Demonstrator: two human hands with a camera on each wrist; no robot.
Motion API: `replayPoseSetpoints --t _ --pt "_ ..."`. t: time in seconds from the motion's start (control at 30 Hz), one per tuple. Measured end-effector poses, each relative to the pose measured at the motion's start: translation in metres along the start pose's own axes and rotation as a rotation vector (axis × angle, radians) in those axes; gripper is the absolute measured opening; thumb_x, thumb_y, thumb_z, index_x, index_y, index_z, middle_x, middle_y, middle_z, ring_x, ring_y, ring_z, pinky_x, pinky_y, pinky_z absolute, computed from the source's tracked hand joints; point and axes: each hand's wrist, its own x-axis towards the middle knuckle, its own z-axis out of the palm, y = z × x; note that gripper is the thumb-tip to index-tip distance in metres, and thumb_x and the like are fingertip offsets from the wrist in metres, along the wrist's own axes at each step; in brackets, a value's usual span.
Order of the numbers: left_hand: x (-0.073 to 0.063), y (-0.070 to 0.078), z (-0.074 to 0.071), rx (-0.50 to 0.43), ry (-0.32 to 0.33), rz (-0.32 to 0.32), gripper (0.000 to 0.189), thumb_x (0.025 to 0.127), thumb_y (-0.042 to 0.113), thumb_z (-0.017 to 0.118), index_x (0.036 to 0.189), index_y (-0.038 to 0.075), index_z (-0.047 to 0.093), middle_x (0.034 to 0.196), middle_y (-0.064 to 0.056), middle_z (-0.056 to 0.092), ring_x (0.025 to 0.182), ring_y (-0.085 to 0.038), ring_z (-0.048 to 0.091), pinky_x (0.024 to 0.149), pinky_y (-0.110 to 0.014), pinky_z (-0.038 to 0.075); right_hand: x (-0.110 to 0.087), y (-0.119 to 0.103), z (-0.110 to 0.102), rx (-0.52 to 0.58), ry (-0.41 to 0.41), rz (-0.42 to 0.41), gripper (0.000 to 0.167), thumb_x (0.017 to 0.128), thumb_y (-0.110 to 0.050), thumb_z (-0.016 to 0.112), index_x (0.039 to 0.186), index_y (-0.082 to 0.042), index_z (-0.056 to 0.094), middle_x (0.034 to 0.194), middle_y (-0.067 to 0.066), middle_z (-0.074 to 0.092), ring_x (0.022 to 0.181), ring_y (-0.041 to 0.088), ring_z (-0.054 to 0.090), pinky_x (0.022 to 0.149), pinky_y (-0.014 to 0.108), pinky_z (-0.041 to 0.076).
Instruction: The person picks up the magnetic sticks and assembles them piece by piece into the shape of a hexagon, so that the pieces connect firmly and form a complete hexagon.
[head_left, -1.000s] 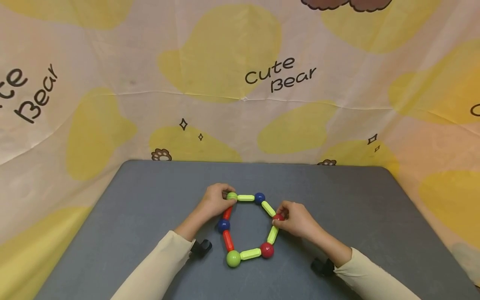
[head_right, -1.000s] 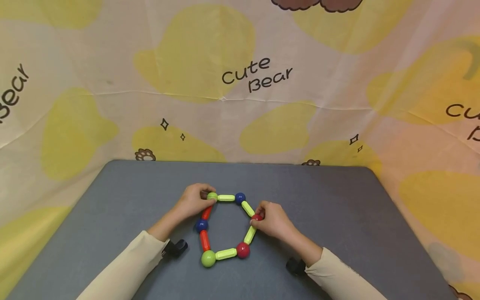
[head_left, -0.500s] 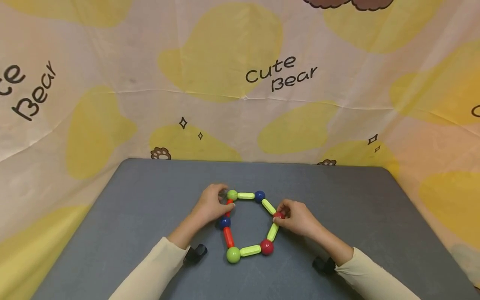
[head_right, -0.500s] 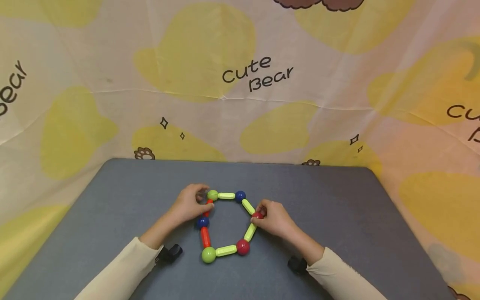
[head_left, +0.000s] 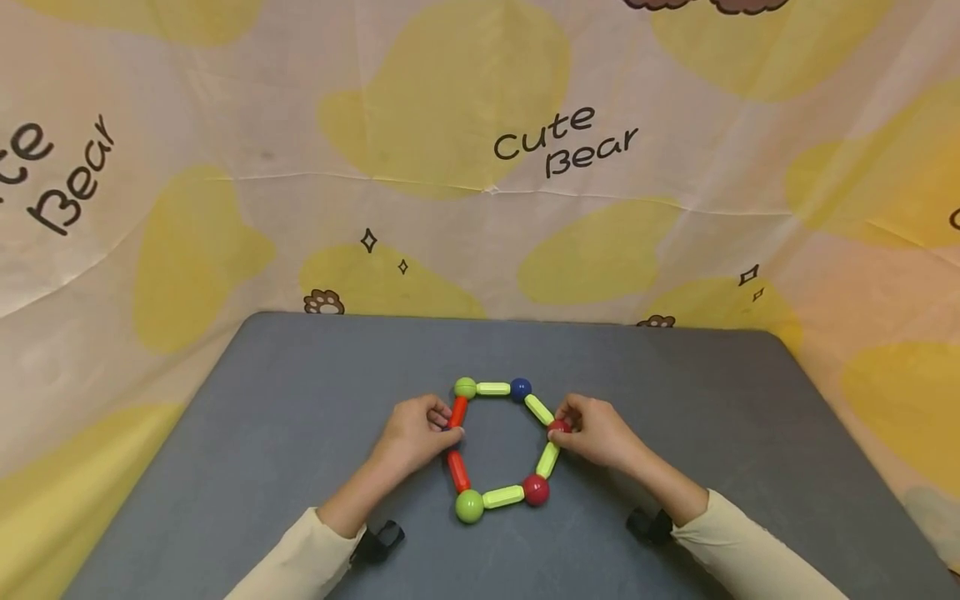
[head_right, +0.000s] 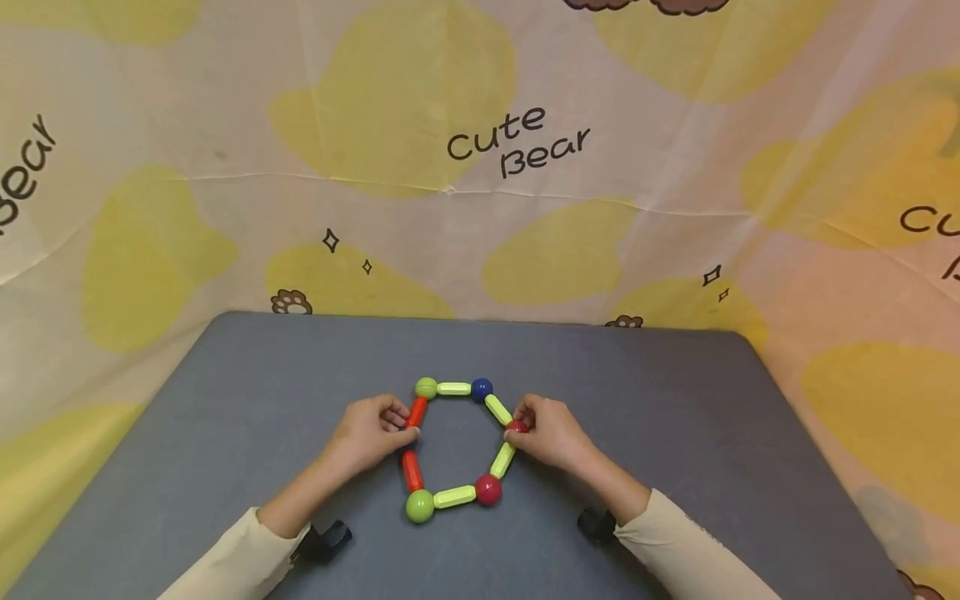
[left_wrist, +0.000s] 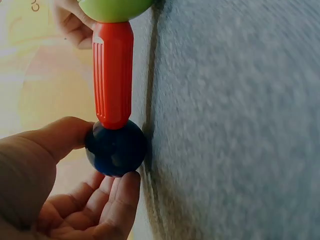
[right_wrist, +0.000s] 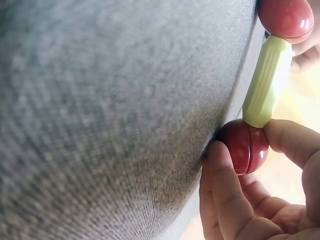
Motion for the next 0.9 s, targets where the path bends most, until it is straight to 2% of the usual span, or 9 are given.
replayPoseSetpoints --t 0.2,0.53,0.9 --pt "0.002 -0.002 -0.006 -0.005 0.000 0.001 0.018 0.072 0.013 0.080 0.085 0.007 0.069 0.077 -0.002 0.067 0.069 -0.008 0.060 0.064 -0.024 0.051 -0.001 0.002 -0.002 0.005 -0.001 0.004 0.018 0.080 -0.017 0.076 0.089 -0.008 0.064 0.076 0.000 0.060 0.067 0.012 0.052 0.054 0.025 0.044" --pt "0.006 -0.007 -0.010 -0.004 -0.025 0.039 0.018 0.071 0.009 0.078 0.087 0.008 0.072 0.076 0.000 0.069 0.070 -0.007 0.062 0.065 -0.023 0.052 -0.001 0.002 -0.003 0.014 0.005 0.003 0.020 0.079 -0.017 0.077 0.090 -0.006 0.064 0.077 0.001 0.060 0.067 0.012 0.052 0.054 0.024 0.044" --pt "0.013 -0.013 -0.012 0.003 -0.011 0.058 0.017 0.073 0.009 0.078 0.090 0.010 0.075 0.080 0.001 0.072 0.073 -0.006 0.065 0.066 -0.022 0.053 -0.001 0.003 -0.003 0.015 0.016 0.011 0.021 0.079 -0.018 0.078 0.089 -0.006 0.063 0.077 0.001 0.060 0.068 0.012 0.051 0.055 0.025 0.043"
